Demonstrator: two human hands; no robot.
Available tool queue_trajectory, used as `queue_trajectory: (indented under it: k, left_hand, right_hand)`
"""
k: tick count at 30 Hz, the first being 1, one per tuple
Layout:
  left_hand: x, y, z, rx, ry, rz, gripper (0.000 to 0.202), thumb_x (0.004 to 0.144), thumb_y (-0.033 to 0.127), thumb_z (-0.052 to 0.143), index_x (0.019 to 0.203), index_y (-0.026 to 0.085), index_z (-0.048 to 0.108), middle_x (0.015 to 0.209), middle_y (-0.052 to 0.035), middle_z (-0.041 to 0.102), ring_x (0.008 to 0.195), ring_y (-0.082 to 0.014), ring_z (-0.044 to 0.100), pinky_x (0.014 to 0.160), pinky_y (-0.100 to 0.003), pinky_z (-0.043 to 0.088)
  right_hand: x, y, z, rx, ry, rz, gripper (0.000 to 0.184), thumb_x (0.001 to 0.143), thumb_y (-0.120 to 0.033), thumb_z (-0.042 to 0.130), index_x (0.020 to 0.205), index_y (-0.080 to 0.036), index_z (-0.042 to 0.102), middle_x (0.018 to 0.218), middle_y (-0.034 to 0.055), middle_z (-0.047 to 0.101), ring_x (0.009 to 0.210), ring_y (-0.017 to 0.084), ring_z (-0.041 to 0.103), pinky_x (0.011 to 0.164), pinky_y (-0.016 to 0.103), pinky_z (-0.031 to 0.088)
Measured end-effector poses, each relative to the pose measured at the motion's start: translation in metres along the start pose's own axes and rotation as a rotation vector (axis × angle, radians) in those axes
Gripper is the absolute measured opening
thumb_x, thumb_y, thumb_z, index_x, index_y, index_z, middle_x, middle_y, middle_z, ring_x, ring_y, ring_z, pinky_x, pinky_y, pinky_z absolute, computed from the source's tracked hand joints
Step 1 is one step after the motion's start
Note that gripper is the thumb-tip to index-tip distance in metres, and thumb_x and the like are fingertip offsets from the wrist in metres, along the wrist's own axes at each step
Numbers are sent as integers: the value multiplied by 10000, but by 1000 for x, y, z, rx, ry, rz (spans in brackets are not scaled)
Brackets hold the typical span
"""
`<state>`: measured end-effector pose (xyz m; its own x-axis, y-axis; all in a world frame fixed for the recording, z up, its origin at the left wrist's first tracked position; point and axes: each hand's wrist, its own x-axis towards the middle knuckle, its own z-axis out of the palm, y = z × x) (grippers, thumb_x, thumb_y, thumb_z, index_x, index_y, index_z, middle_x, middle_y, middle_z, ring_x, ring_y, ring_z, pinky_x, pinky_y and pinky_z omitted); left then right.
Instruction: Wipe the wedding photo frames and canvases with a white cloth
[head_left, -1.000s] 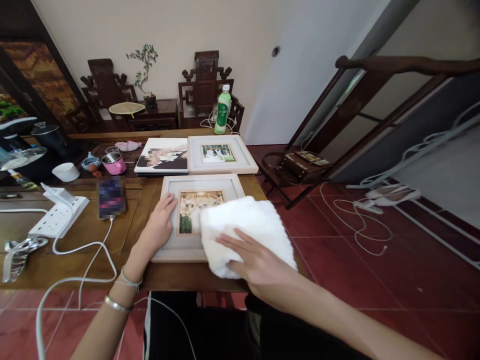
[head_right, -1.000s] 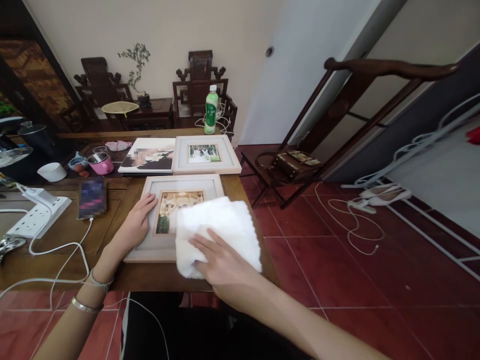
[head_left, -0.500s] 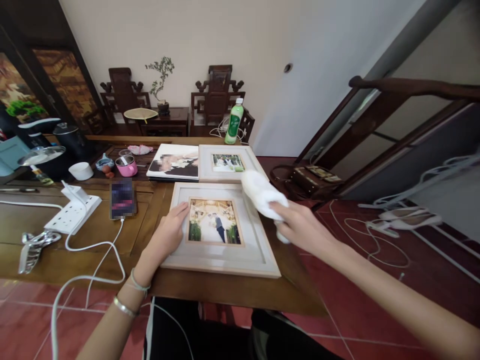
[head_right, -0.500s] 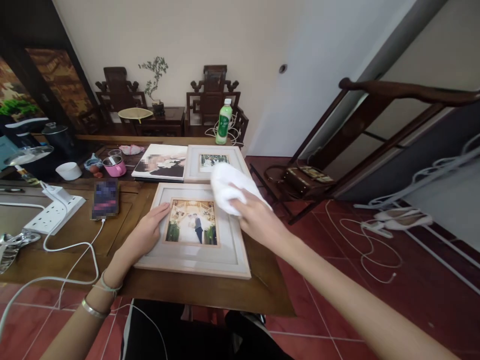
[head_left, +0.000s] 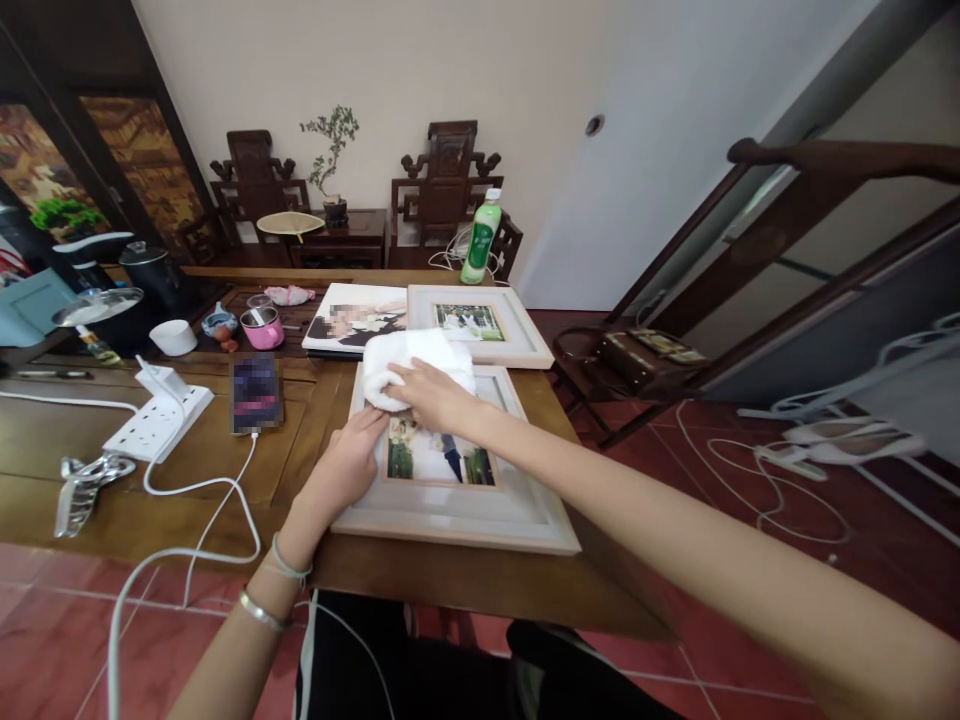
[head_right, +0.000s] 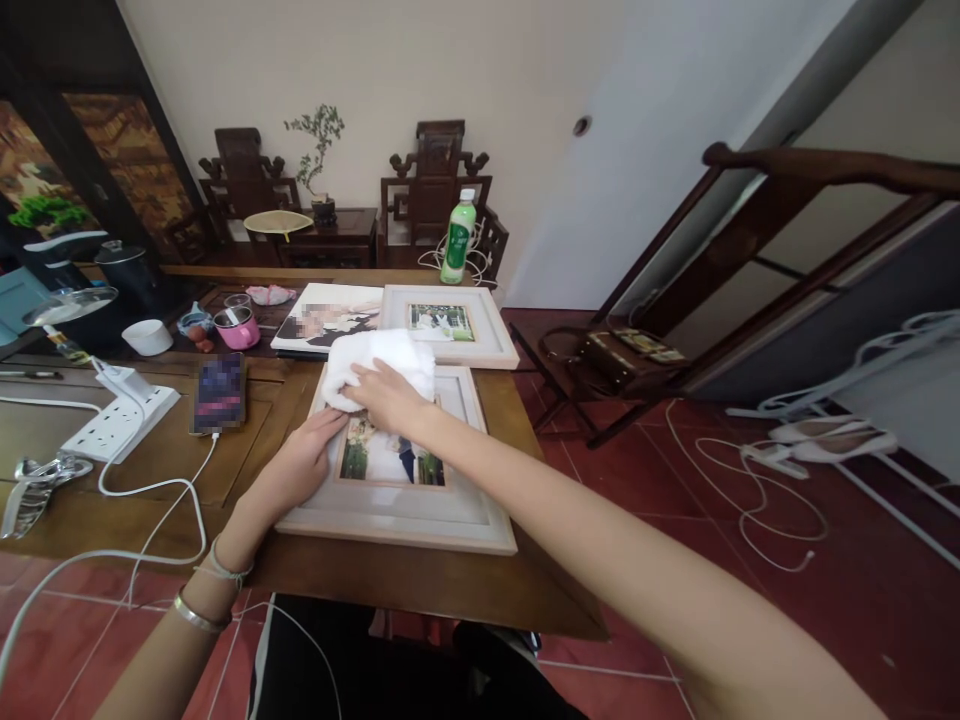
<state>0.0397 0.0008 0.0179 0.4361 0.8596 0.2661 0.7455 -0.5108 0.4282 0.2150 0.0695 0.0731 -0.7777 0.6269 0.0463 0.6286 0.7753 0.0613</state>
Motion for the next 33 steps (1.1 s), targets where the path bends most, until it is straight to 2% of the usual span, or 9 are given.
queue_trajectory:
  k: [5,9,12,14,17,20,24,28,33]
  left_hand:
    - [-1,-6,6,-39,14,-25,655,733,-43,331,1349,125,475,1446,-131,437,1361,-215,371,1119,-457,328]
    - [0,-8,9,-45,39,-49,636,746,-37,337,1336,140,496,1432,-117,460,1351,-202,390,1124,-452,324]
    - [0,-8,8,-42,38,-47,644,742,-45,330,1342,128,489,1435,-124,455,1357,-203,380,1124,-450,326]
    - [0,-7,7,-37,39,-39,646,747,-46,325,1347,132,483,1434,-125,456,1358,-202,379,1122,-449,330]
    - [0,-6,7,-24,36,-33,642,749,-44,324,1346,132,482,1433,-127,457,1355,-202,383,1118,-452,336]
    - [-1,-5,7,-19,35,-35,640,746,-42,326,1347,118,478,1438,-132,449,1359,-204,376,1118,-456,333]
    - [-2,-6,8,-19,60,-31,629,756,-31,336,1340,148,488,1427,-117,467,1355,-200,382,1117,-456,336]
    - [-1,-7,9,-12,68,-31,618,769,-26,334,1344,142,482,1429,-125,462,1353,-204,385,1114,-460,345]
    - [1,-8,10,-17,93,-30,608,776,-27,336,1333,156,495,1415,-116,481,1341,-195,406,1113,-443,355]
  right_hand:
    - [-28,16,-8,-25,-29,114,285,784,-42,517,1015,-130,658,1217,158,598,1115,244,552,1005,365,318]
    - [-69,37,-14,-71,-87,239,366,723,46,448,927,-140,688,995,129,673,928,249,623,837,339,417]
    - [-98,52,-24,-97,-125,301,413,703,64,404,909,-149,693,887,114,683,822,245,641,692,315,436]
    - [-111,62,-32,-138,-122,367,445,696,60,396,969,-143,683,884,120,684,786,251,645,643,317,438]
    - [-120,70,-38,-251,9,463,472,703,48,403,1073,-111,649,1026,162,663,829,268,645,683,344,461]
    - [-115,66,-29,-279,129,368,467,706,49,435,1092,-106,646,1221,184,586,1003,282,611,819,372,466]
    - [-99,49,-3,-209,76,227,478,703,37,474,1113,-139,645,1207,163,602,1178,285,518,925,391,427]
    - [-93,44,9,-127,79,284,456,709,-5,490,1141,-80,618,1168,207,601,1122,286,545,972,403,382]
    - [-116,28,2,-68,48,202,489,649,56,447,1073,-98,635,1127,170,613,1085,266,550,970,412,374]
